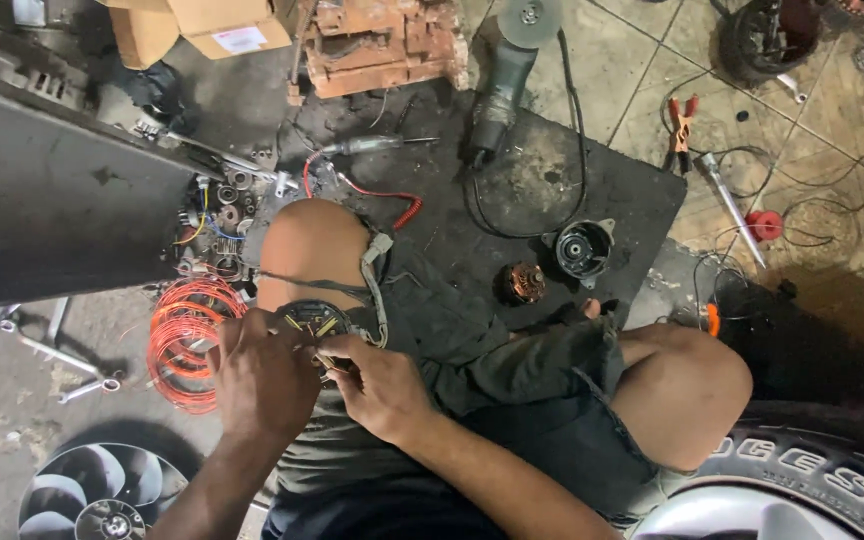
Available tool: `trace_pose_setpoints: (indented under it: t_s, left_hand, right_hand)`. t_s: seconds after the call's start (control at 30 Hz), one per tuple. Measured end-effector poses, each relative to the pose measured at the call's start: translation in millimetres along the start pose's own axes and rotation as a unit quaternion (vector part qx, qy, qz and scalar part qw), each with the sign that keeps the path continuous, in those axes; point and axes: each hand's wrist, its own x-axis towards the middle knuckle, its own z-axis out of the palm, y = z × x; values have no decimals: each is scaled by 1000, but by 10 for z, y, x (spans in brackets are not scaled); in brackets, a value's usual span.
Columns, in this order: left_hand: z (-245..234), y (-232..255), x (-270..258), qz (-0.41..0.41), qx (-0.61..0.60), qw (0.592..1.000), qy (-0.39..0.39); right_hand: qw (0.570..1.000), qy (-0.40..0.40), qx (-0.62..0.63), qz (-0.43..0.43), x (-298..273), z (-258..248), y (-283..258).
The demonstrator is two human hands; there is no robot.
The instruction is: Stripping electrical wires and connecting them to a motor terminal block during a repair.
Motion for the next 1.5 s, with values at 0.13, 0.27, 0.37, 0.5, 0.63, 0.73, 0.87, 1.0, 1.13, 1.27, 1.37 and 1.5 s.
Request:
trace_pose_setpoints:
  t_s: [0.13,0.27,0.37,0.5,0.63,0.73,0.87,1.0,1.13,1.27,1.37,1.5]
  left_hand:
    - [32,26,-10,-24,-12,1000,2]
    - [117,-23,32,-15,-12,1000,13]
    - [70,-69,4,-8,-63,998,15]
    - [-59,-45,-5,11,-146,989,27]
    - [-32,-11,-53,10,-154,986,57]
    - [56,-49,-71,25,-148,984,99]
    - [54,-57,-103,71,-171,970,155]
    - [-17,-98,-76,90,-195,963,162]
    - [-6,-108,-99,106,-175,961,184]
    - [-67,-85,-87,102,-168,969,147]
    - [-150,-26,-130,87,-173,975,109]
    - [-335,65,-320,104,-175,973,112]
  right_hand:
    - [1000,-3,-8,12,2,3,2]
    - [1000,6,-4,22,4,-29,-104]
    - [999,9,15,40,-27,23,-88]
    - [997,12,35,70,-1,68,-78]
    - [997,6,23,69,20,17,-164]
    - [998,-10,-16,57,26,-9,-143]
    - [998,-53,-15,35,27,-45,-49]
    - [995,-97,5,9,97,-179,-173]
    - [993,-116,-21,15,98,-182,-159]
    - [997,-74,3,10,41,-108,-99]
    - [998,-59,16,28,13,-73,-38]
    - [998,-28,34,38,4,-52,24]
